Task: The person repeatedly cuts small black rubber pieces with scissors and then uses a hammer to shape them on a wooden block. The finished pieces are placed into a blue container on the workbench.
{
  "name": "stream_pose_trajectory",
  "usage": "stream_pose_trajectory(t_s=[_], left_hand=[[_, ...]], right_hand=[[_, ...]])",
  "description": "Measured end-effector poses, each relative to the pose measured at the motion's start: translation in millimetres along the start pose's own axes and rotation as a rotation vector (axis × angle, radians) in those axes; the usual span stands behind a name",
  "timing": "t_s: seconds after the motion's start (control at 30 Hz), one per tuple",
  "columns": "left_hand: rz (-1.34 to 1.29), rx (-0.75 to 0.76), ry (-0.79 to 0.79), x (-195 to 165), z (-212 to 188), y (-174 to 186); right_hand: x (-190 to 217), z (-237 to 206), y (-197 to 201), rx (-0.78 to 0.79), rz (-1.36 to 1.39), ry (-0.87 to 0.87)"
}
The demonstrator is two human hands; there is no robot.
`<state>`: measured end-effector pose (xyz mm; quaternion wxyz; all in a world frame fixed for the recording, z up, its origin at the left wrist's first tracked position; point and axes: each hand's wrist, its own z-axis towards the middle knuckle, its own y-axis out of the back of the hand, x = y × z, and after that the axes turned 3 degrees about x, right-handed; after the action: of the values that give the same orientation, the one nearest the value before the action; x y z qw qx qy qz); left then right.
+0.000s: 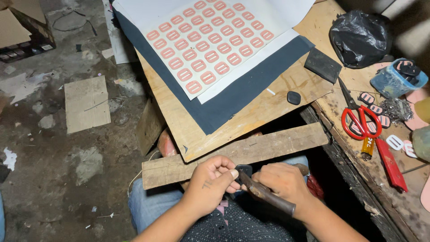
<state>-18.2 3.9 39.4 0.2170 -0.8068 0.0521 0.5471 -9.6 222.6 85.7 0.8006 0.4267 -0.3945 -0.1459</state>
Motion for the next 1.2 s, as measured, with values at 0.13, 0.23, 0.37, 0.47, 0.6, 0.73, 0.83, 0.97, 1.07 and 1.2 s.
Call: stream_pose_trajectory(t_s=[0.13,0.23,0.37,0.47,0.6,0.73,0.83,0.97,1.07,1.2], left_hand=[[-0.057,-0.128,-0.049,-2,8,10],[-0.242,-0.101,-0.046,-4,9,9],[-0.387,-0.054,-0.032,-3,4,-8],[-0.282,-0.054,-0.037,-9,1,-11],[0.061,-0.065,-0.275,-23,-9,-4],[0.171,-0.018,-0.123,-33,-4,-1],[0.03,0.055,-0.049,-32,-1,0],[-0.018,0.061,0.039,-23,2,2],[-0.005,-0.087,0.061,-21,7,10],[-0.096,-0.16,0.027,-20,9,13]], right_hand=[[7,-3,3,-0.134,0.034,0.048],[14,1,-6,-0.277,0.071,-0.171],[20,5,-18,-0.387,0.417,-0.552],[17,8,-17,-0.349,0.697,-0.803],[7,7,0,-0.128,0.582,-0.624],[8,6,-1,-0.065,0.559,-0.66],[9,9,-9,-0.15,0.545,-0.731],[12,10,-8,-0.18,0.507,-0.621],[17,11,-1,-0.205,0.264,-0.283],[29,12,4,-0.111,0.095,-0.201]])
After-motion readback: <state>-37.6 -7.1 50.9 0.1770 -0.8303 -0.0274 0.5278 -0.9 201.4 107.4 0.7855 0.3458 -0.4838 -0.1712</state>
